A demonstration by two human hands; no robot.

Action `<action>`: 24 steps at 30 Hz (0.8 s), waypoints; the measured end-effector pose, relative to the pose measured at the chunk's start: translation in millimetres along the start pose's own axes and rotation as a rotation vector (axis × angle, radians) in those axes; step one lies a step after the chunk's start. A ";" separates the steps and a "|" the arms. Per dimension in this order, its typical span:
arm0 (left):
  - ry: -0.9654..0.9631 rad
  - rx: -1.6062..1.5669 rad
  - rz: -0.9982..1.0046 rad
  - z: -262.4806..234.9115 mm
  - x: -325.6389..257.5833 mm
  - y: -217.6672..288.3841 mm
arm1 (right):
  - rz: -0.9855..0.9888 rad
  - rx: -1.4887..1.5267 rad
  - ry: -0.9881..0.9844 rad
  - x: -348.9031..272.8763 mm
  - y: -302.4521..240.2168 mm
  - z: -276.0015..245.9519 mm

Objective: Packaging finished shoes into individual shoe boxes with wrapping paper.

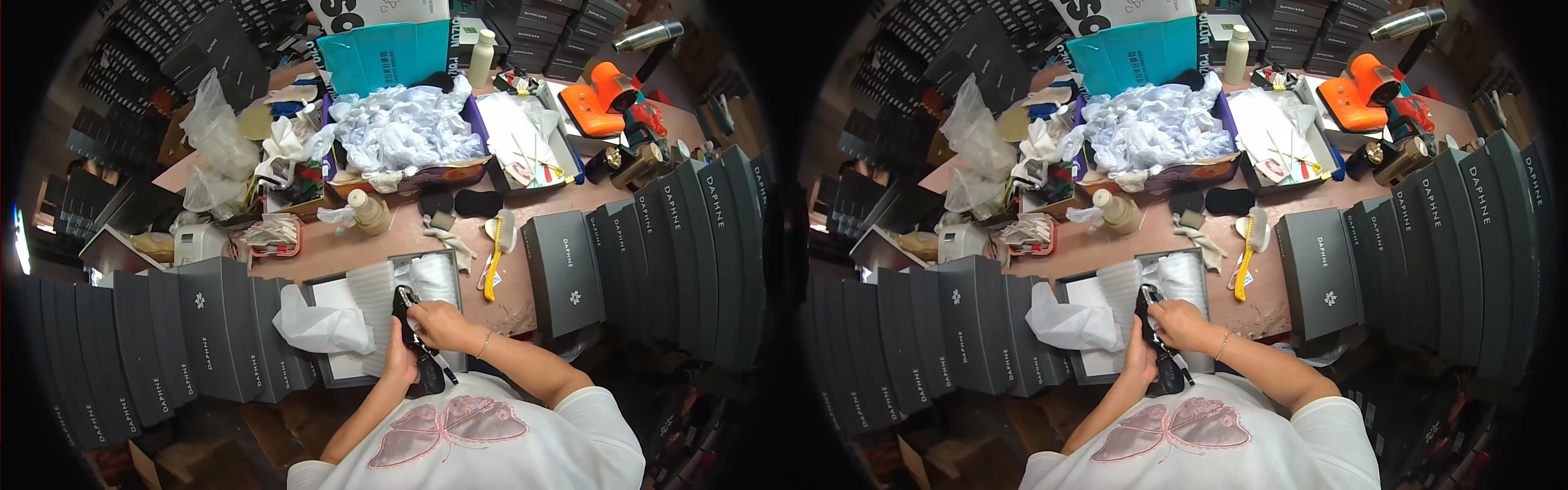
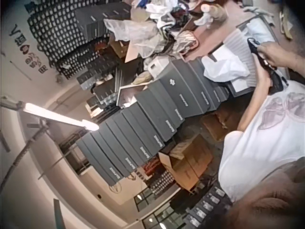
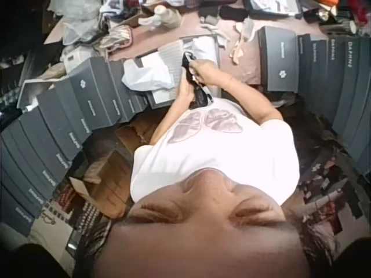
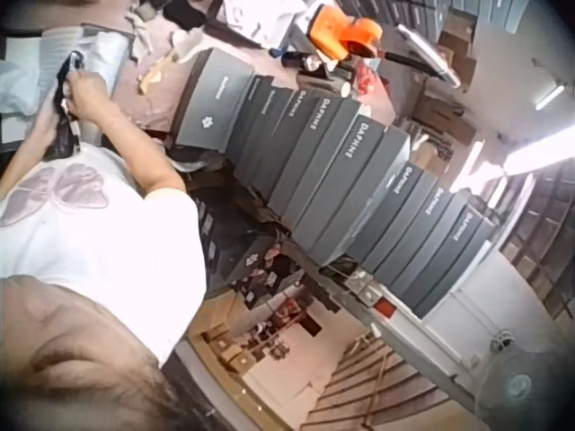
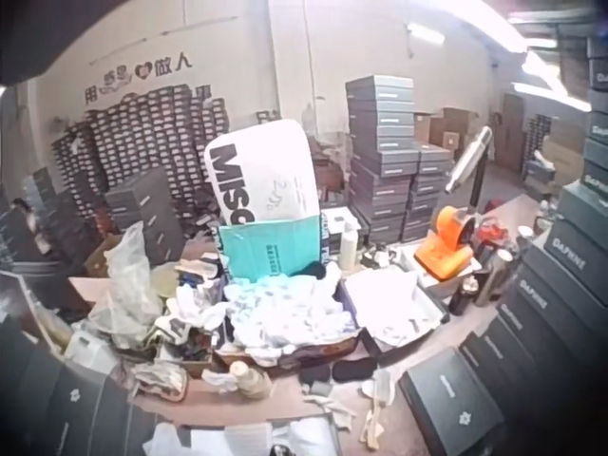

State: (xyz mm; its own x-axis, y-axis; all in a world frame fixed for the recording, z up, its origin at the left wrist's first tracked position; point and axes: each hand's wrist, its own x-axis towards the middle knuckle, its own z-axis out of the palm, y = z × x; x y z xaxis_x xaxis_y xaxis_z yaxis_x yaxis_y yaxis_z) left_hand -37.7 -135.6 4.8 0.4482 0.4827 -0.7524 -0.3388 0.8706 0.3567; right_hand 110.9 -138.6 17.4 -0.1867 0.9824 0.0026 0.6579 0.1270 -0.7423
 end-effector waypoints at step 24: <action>-0.067 -0.195 0.030 5.6 15.2 14.0 | 0.198 -0.639 -0.094 285.2 216.8 -109.9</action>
State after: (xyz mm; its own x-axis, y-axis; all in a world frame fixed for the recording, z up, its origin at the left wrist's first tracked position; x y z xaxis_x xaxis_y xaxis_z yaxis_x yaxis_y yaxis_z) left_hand -31.0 -115.6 1.5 0.4874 0.5190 -0.7022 -0.5032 0.8242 0.2598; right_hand 280.5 184.2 -69.2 -0.0613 0.9831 -0.1724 0.9832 0.0297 -0.1803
